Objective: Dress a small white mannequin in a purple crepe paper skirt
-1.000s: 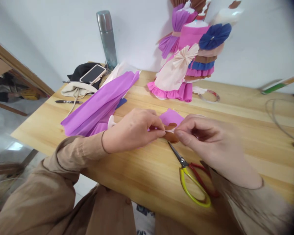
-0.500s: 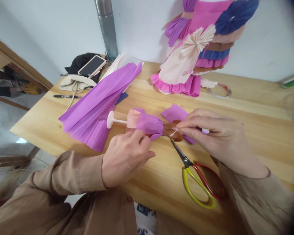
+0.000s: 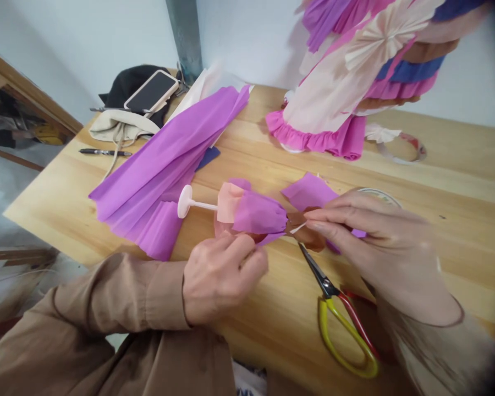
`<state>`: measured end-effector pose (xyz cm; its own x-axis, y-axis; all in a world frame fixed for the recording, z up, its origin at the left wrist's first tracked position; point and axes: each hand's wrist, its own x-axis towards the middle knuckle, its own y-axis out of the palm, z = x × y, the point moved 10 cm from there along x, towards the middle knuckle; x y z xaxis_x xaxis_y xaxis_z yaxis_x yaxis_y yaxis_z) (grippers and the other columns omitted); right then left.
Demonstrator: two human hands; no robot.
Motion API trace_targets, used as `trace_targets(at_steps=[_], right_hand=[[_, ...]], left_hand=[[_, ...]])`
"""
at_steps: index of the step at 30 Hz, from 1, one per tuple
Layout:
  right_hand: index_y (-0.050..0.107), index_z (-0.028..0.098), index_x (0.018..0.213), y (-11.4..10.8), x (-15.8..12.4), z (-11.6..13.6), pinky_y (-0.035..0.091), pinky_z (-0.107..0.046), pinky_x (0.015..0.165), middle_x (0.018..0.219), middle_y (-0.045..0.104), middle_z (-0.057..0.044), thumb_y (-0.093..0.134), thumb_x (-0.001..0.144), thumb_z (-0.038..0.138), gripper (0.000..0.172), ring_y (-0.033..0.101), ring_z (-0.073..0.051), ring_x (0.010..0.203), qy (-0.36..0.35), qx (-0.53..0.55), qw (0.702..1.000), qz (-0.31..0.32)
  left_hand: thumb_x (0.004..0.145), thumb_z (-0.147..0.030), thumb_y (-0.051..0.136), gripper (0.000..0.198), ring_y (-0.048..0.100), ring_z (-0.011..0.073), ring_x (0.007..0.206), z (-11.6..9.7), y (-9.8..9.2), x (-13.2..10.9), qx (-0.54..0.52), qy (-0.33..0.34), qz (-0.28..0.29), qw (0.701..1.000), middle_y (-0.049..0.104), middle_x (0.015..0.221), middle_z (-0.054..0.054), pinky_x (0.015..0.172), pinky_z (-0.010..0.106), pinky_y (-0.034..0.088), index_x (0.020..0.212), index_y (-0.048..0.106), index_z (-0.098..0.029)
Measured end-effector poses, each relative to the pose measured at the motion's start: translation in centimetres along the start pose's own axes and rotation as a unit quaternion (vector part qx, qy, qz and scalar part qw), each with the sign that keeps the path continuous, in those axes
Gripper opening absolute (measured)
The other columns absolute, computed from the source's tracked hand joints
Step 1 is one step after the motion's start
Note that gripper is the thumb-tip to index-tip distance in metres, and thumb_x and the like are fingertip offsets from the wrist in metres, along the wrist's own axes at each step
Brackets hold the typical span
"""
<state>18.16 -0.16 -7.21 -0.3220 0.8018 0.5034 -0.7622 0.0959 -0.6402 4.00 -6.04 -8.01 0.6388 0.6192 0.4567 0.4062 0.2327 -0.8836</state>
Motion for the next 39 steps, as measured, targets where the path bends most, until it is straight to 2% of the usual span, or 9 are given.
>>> trace_targets(at_steps=[2,5,9,15,28,32,36,39], right_hand=[[0.074,0.027,0.085,0.0,-0.1,0.1,0.054,-0.034,0.056,0.078,0.071,-0.003,0.071,0.086,0.011,0.016,0.066,-0.018,0.064,-0.004,-0.015,1.0,-0.002],[0.074,0.027,0.086,0.0,-0.2,0.1,0.055,-0.036,0.058,0.08,0.072,-0.003,0.07,0.086,0.012,0.016,0.067,-0.02,0.066,-0.001,-0.029,1.0,-0.008],[0.074,0.027,0.087,0.3,-0.2,0.5,0.056,-0.036,0.06,0.082,0.073,-0.003,0.072,0.086,0.014,0.014,0.068,-0.019,0.068,-0.002,-0.03,1.0,-0.009],[0.073,0.025,0.09,1.2,-0.4,0.9,0.056,-0.034,0.063,0.084,0.072,-0.004,0.072,0.087,0.016,0.01,0.069,-0.018,0.068,-0.011,-0.053,0.998,0.012],[0.069,0.023,0.084,2.4,-0.5,1.5,0.055,-0.031,0.065,0.078,0.069,-0.003,0.066,0.09,0.014,0.011,0.068,-0.016,0.069,-0.031,-0.061,0.997,0.037],[0.066,0.022,0.079,2.5,-0.6,0.9,0.051,-0.03,0.057,0.074,0.068,-0.003,0.065,0.091,0.017,0.014,0.065,-0.016,0.065,0.004,-0.061,0.998,0.026],[0.064,0.023,0.074,2.6,-0.7,-0.3,0.044,-0.028,0.046,0.069,0.063,-0.002,0.066,0.089,0.019,0.017,0.055,-0.013,0.055,0.072,-0.029,0.996,0.035],[0.063,0.023,0.071,2.6,-0.8,-0.8,0.042,-0.027,0.043,0.067,0.061,-0.001,0.068,0.087,0.017,0.018,0.05,-0.012,0.051,0.099,-0.007,0.994,0.04]], left_hand=[[0.098,-0.026,0.051,0.02,0.059,0.0118,0.058,1.2,-0.2,-0.1,-0.002,-0.056,0.0,0.998,0.065,0.072,0.0,0.05,0.026,0.045,0.083,0.06,-0.016],[0.097,-0.03,0.054,0.024,0.062,0.0131,0.056,2.0,-0.2,-0.3,-0.005,-0.092,0.024,0.995,0.067,0.068,-0.001,0.048,0.026,0.044,0.078,0.058,-0.017],[0.097,-0.025,0.052,0.027,0.059,0.0137,0.049,2.2,0.0,-0.5,0.002,-0.085,0.044,0.995,0.063,0.062,-0.002,0.045,0.029,0.04,0.072,0.056,-0.018],[0.094,-0.013,0.054,0.029,0.05,0.0112,0.048,1.6,0.1,-0.6,-0.007,-0.047,0.013,0.999,0.057,0.058,-0.003,0.047,0.028,0.037,0.065,0.054,-0.018],[0.095,-0.018,0.056,0.021,0.062,0.0103,0.055,3.6,0.4,-0.4,-0.05,-0.097,0.012,0.994,0.066,0.064,-0.001,0.05,0.023,0.044,0.076,0.065,-0.014],[0.095,-0.015,0.055,0.02,0.061,0.0096,0.057,2.7,0.3,-0.5,-0.043,-0.063,-0.002,0.997,0.068,0.066,-0.001,0.054,0.021,0.046,0.078,0.065,-0.015],[0.094,-0.012,0.053,0.021,0.057,0.0099,0.056,2.2,0.5,-0.5,-0.028,-0.044,0.001,0.999,0.066,0.067,-0.001,0.051,0.023,0.043,0.077,0.065,-0.015],[0.095,-0.011,0.051,0.025,0.053,0.0098,0.054,1.7,0.4,-0.3,-0.017,-0.017,0.001,1.0,0.063,0.064,-0.002,0.05,0.024,0.041,0.075,0.064,-0.016]])
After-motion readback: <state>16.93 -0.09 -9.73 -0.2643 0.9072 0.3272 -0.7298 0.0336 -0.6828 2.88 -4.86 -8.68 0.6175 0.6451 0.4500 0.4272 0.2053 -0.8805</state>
